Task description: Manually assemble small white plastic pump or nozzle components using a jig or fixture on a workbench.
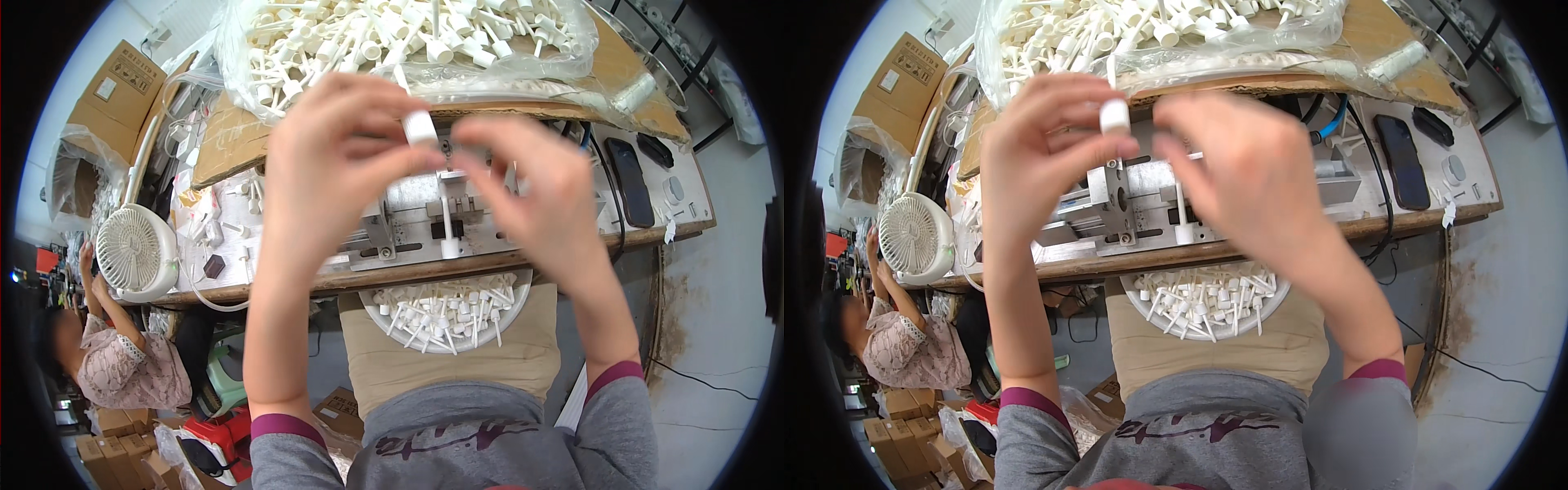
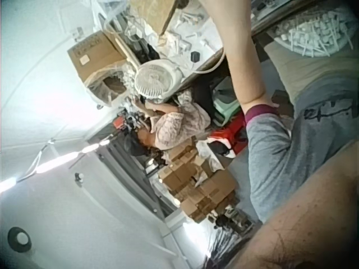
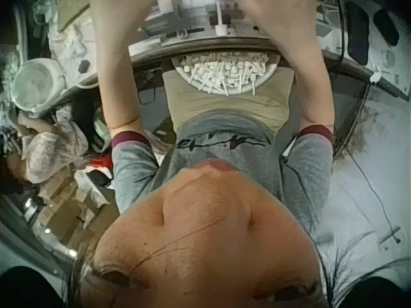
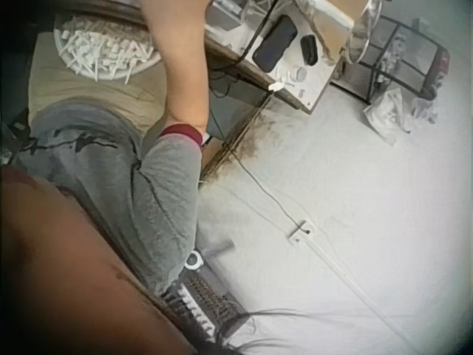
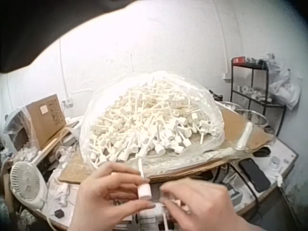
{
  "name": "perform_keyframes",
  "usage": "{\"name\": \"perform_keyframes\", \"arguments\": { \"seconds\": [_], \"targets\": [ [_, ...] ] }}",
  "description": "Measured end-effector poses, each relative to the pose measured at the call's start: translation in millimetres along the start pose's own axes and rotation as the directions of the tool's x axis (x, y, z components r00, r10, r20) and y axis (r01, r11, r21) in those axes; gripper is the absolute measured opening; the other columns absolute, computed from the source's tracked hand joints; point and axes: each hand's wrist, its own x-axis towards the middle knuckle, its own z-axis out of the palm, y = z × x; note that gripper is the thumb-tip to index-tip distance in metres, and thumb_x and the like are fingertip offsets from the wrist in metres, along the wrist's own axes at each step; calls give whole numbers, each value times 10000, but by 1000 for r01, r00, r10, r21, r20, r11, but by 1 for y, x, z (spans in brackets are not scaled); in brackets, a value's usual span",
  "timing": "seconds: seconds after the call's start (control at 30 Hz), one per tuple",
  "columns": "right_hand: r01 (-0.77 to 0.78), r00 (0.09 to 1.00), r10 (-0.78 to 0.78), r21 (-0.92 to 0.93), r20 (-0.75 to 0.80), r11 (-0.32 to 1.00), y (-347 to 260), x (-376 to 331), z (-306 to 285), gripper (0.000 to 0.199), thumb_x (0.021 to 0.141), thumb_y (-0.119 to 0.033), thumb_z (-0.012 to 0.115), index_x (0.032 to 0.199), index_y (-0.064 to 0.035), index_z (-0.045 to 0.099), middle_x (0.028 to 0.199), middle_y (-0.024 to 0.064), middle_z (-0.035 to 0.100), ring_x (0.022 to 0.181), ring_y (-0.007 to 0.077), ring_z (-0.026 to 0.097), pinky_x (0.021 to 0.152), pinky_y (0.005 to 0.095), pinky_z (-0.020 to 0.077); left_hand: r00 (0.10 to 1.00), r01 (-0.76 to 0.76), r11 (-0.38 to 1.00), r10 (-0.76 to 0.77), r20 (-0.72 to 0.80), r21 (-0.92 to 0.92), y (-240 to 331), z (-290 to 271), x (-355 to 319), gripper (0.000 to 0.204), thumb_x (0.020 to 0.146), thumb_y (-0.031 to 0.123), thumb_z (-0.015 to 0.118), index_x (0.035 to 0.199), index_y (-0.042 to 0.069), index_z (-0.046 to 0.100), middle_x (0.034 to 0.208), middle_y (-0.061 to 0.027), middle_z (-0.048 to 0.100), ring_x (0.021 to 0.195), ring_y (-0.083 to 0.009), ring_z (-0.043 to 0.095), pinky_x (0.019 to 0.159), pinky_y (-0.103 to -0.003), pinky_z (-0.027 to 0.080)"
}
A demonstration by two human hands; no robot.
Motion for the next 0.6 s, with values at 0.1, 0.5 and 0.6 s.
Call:
{"name": "perform_keyframes", "arguments": {
  "seconds": [0.1, 0.5, 0.6],
  "targets": [
    [136, 985, -155, -227, -71, 964, 33, 49, -5, 178, 863, -92, 740, 1027, -31, 707, 950, 62, 718, 754, 118, 657, 601, 253, 509, 986, -163, 918, 140, 89, 362, 14, 18, -40, 369, 767, -1, 797, 1131, 29, 743, 1269, -110, 667, 871, -170, 724, 741, -293, 608],
    [-240, 927, 195, 105, 320, 965, 45, 88, 8, 205, 865, -117, 672, 994, 41, 689, 934, 213, 685, 894, 342, 674, 815, 409, 535, 959, -219, 735, 43, 279, 641, -24, 61, -95, 269, 777, 134, 788, 1034, 69, 746, 1226, -82, 716, 563, -213, 641, 564, -308, 518],
    [-241, 955, 175, 283, 241, 928, 37, 65, -6, 184, 851, -77, 716, 1015, 4, 695, 992, 121, 703, 880, 200, 667, 738, 310, 528, 953, -224, 740, 31, 300, 634, -22, 60, -90, 274, 771, 147, 794, 1031, 70, 749, 1220, -86, 718, 569, -212, 646, 565, -313, 520]
  ]
}}
